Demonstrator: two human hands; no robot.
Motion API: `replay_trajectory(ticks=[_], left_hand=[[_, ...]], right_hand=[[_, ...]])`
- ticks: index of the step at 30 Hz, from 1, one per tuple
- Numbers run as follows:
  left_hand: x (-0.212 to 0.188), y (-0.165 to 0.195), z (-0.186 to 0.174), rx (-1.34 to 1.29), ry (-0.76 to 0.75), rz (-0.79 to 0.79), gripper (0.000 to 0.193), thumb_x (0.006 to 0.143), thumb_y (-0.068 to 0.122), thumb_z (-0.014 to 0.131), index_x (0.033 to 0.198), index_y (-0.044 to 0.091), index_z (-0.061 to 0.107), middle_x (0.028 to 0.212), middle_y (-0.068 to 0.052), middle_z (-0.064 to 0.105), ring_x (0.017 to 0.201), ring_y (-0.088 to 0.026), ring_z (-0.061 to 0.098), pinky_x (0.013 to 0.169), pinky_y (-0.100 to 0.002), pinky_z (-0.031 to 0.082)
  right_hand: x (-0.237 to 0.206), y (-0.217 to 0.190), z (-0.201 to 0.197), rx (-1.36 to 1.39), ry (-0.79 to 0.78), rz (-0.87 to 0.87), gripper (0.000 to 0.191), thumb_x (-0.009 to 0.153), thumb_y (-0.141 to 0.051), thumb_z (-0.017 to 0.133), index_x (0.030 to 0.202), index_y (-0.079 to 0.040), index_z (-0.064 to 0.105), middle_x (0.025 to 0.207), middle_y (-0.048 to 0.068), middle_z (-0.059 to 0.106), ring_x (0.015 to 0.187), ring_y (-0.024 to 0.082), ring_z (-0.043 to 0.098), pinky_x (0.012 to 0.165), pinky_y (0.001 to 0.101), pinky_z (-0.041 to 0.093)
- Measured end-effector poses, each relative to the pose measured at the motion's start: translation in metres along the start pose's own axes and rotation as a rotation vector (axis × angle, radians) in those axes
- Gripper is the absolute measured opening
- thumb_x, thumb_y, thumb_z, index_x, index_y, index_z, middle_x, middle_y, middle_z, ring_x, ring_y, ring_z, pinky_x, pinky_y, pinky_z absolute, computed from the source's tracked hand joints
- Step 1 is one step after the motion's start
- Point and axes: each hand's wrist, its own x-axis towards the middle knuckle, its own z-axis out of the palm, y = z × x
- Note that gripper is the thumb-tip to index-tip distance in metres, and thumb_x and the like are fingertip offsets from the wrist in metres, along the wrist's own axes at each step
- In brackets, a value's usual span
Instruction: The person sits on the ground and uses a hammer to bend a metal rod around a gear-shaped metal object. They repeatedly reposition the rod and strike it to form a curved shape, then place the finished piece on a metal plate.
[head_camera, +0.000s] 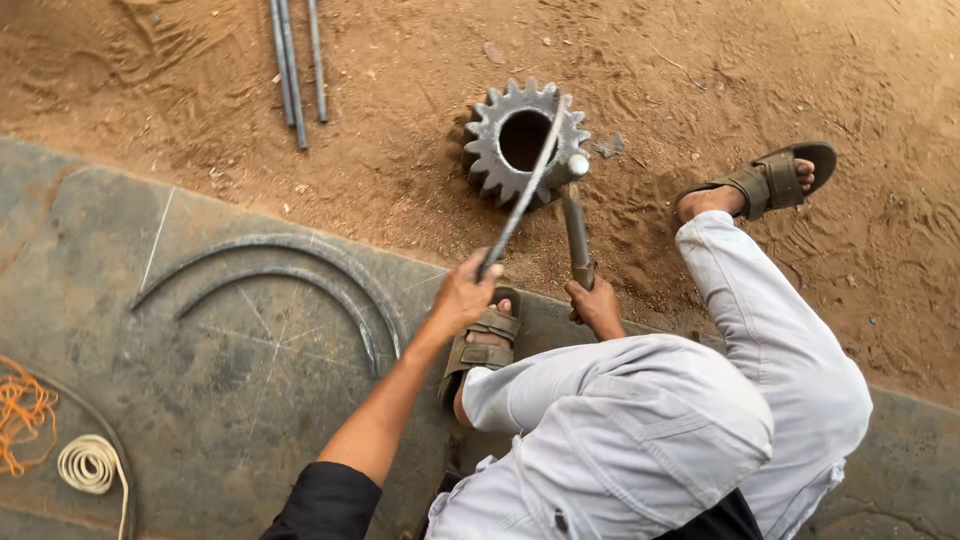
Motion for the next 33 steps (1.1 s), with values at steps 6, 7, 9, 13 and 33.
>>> replay_trajectory(ticks=[6,7,9,13,33], left_hand=[[0.043,-0.086,0.001,0.601,-0.035,0.027,0.037,0.1,0.035,0.058,0.13,0.014,0.059,0.093,-0.024,0.071,0.09,-0.046,0.068,0.079,-0.057,0.053],[0.053,-0.095,0.002,0.696,-0.052,0.019,0.034,0.102,0.036,0.055,0.127,0.013,0.058,0.095,-0.025,0.072,0.092,-0.048,0.067,0.08,-0.059,0.052],[0.066,-0.11,0.007,0.739,-0.011,0.09,0.039,0.099,0.037,0.054,0.127,0.01,0.055,0.09,-0.026,0.071,0.085,-0.049,0.068,0.074,-0.062,0.051],[0.08,-0.125,0.019,0.759,-0.08,-0.019,0.041,0.107,0.048,0.044,0.106,0.008,0.053,0.082,-0.024,0.071,0.08,-0.048,0.069,0.073,-0.061,0.052],[0.076,-0.122,0.018,0.724,-0.043,0.007,0.041,0.102,0.045,0.047,0.107,0.006,0.058,0.087,-0.025,0.072,0.084,-0.051,0.068,0.076,-0.063,0.053]], right_hand=[[0.009,0.013,0.01,0.162,0.027,0.029,0.032,0.088,-0.029,0.072,0.089,0.0,0.06,0.06,0.005,0.059,0.043,0.016,0.059,0.039,0.0339,0.049],[0.009,0.012,0.012,0.205,0.048,0.038,0.033,0.089,-0.03,0.073,0.087,0.0,0.061,0.06,0.004,0.058,0.043,0.015,0.059,0.039,0.0332,0.049],[0.008,0.005,0.015,0.252,0.036,0.059,0.034,0.089,-0.032,0.073,0.087,0.0,0.061,0.059,0.005,0.058,0.042,0.015,0.057,0.038,0.033,0.046],[-0.002,-0.023,0.012,0.189,0.069,0.058,0.035,0.091,-0.041,0.071,0.091,-0.007,0.063,0.058,0.002,0.059,0.041,0.013,0.057,0.037,0.0322,0.048],[0.008,-0.066,-0.002,-0.075,0.306,-0.31,0.057,0.102,-0.06,0.059,0.088,-0.005,0.06,0.061,0.005,0.055,0.051,0.012,0.057,0.047,0.0298,0.046]])
